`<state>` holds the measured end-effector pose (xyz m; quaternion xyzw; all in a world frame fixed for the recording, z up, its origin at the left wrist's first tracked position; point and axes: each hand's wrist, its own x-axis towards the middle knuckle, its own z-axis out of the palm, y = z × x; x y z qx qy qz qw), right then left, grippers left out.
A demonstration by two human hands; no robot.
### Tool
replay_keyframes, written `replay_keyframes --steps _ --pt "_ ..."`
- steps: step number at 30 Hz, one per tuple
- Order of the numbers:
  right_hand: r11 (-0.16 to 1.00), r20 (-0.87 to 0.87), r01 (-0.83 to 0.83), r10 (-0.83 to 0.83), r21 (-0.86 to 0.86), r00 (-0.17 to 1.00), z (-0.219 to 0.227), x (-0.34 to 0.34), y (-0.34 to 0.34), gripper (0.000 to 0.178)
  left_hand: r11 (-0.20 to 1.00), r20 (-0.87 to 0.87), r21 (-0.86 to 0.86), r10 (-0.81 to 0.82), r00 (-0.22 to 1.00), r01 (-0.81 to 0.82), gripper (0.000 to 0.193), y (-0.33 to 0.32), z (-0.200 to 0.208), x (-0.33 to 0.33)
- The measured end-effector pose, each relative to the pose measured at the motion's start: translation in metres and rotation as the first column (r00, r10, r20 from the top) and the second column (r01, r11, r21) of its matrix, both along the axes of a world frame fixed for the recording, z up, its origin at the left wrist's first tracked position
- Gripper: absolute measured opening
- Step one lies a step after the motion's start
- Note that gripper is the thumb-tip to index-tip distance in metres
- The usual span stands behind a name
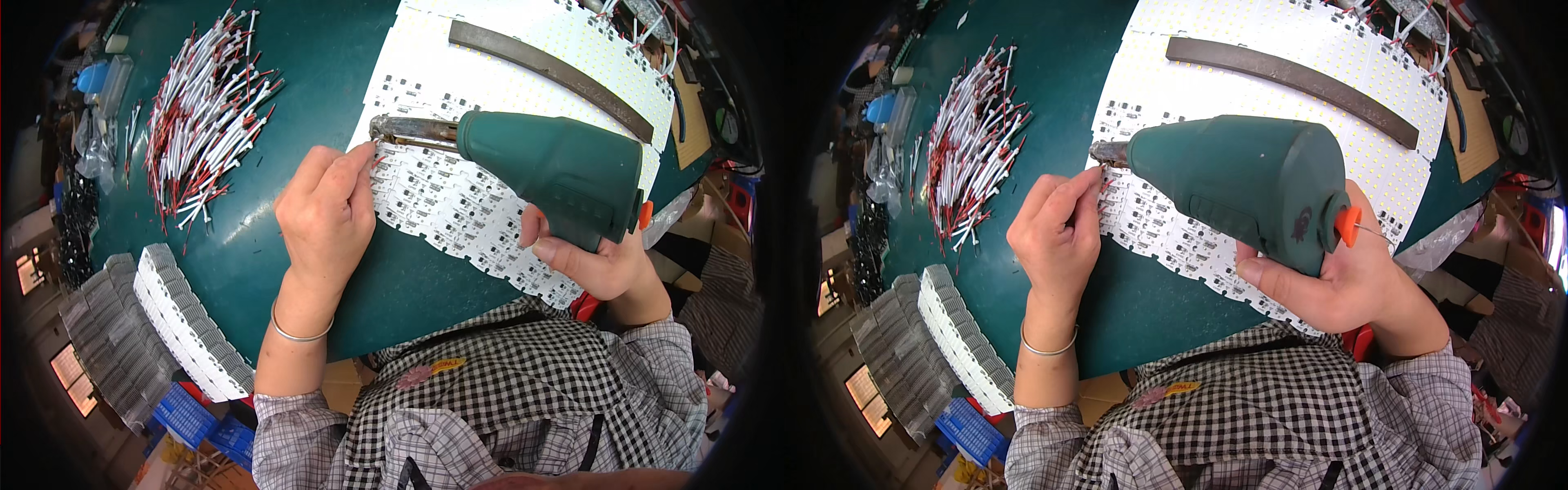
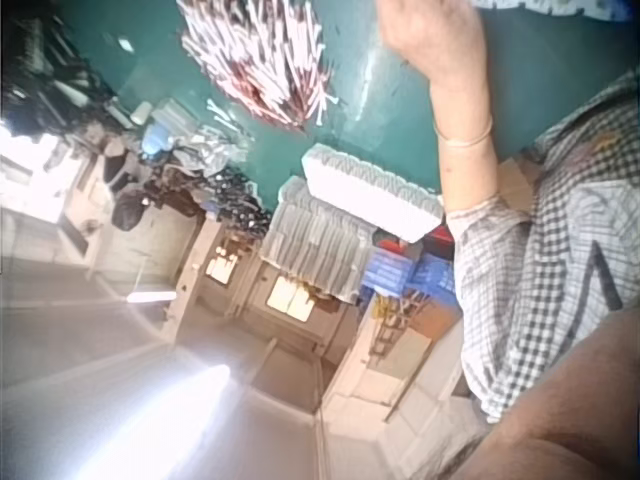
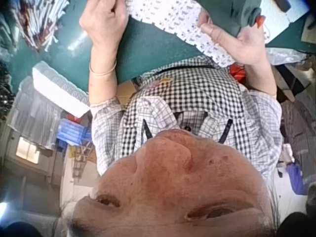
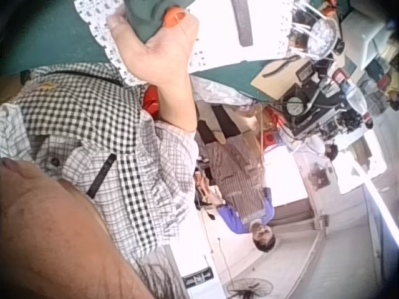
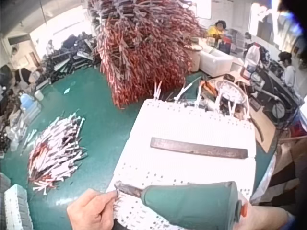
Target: The person solders wires onto an LED board panel using a soldering gun, turns the panel over by hand, and solders additional wires onto the board.
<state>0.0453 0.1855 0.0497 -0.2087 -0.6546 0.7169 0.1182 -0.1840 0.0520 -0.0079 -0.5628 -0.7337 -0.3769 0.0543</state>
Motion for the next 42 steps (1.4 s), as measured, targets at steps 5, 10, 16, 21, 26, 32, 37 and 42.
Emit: replay_keyframes --steps 5,10,16,21,26,32,37,42 --pt "0.997 0.071 0.070 -0.071 0.013 0.995 -0.002 0.003 -0.003 0.030 1.000 -0.011 -0.012 0.006 1.000 -0.007 0.020 0.000 0.002 0.000" --pt "0.991 -0.022 0.113 -0.115 -0.071 0.993 0.007 0.007 -0.002 0.036 1.000 -0.002 -0.014 -0.006 1.000 0.006 0.016 0.001 0.004 0.001" --pt "0.964 -0.036 0.237 -0.243 -0.117 0.969 0.014 0.011 -0.002 0.043 1.000 -0.001 -0.027 0.007 1.000 -0.007 0.019 -0.001 0.003 0.001" --pt "0.970 -0.006 0.217 -0.219 -0.111 0.976 0.014 0.019 -0.003 0.043 1.000 0.156 -0.028 0.005 0.988 -0.001 0.017 0.002 0.005 0.000" --pt "0.976 -0.055 0.188 -0.195 -0.113 0.979 0.010 0.021 -0.004 0.039 0.999 0.174 -0.026 -0.039 0.984 0.045 0.016 0.002 0.004 0.000" --pt "0.989 0.041 0.120 -0.117 -0.081 0.992 0.011 0.020 -0.002 0.039 0.998 0.191 -0.020 -0.049 0.980 0.054 0.017 0.002 0.004 -0.001" --pt "0.991 0.030 0.102 -0.099 -0.085 0.995 0.006 0.020 -0.002 0.036 0.997 0.130 -0.002 -0.070 0.989 0.071 0.018 0.003 0.002 -0.001" --pt "0.988 0.015 0.117 -0.116 -0.100 0.993 0.000 0.020 -0.002 0.034 0.996 0.089 0.000 -0.089 0.992 0.089 0.019 0.002 0.001 -0.002"
